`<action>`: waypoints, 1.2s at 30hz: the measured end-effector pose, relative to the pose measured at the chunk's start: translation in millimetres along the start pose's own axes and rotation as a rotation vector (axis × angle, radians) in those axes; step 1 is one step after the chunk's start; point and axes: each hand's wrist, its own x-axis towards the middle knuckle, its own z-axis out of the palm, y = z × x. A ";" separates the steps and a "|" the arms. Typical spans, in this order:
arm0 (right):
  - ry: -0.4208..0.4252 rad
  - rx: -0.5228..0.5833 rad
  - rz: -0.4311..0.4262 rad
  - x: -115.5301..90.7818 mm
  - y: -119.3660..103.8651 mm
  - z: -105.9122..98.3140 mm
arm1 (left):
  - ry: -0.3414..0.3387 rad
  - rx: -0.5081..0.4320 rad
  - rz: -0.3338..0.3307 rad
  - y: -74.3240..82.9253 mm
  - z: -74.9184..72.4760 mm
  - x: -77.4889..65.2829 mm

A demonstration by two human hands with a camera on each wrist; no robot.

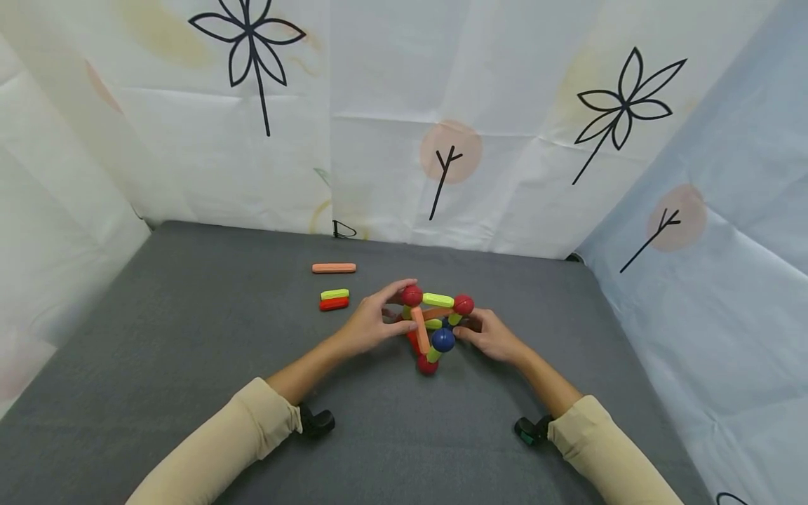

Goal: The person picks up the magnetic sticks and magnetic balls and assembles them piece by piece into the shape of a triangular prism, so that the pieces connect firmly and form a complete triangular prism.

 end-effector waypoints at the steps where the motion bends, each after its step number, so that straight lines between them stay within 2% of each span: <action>1: 0.000 0.000 0.002 0.0 -0.4 -0.2 | -0.004 0.002 0.007 -0.6 -1.7 -0.9; 5: -0.003 0.001 0.005 -0.1 -1.5 -0.8 | 0.018 0.037 0.013 -6.4 -15.4 -6.4; 9: -0.003 0.002 0.003 0.2 -2.2 -0.6 | 0.110 0.115 0.010 -20.0 -42.1 -15.6; 12: -0.005 0.005 0.000 0.4 -2.3 -0.6 | 0.182 0.156 -0.024 -31.3 -63.7 -24.6; 15: -0.006 0.005 -0.003 0.6 -2.5 -0.4 | 0.206 0.212 -0.069 -40.4 -81.1 -34.1; 20: 0.000 -0.003 -0.005 0.5 -2.4 0.1 | 0.179 0.289 -0.119 -50.2 -96.6 -45.0; 23: 0.000 -0.003 -0.006 0.4 -2.5 0.2 | 0.160 0.321 -0.130 -53.5 -98.8 -47.7; 26: -0.002 0.000 -0.006 0.3 -2.6 0.3 | 0.136 0.391 -0.124 -54.9 -97.9 -48.0; 32: 0.000 0.007 0.004 -0.1 -3.4 0.8 | 0.042 0.578 -0.110 -46.6 -95.2 -46.4; 36: 0.002 0.009 0.007 -0.5 -3.6 1.1 | -0.035 0.659 -0.144 -38.0 -92.5 -41.2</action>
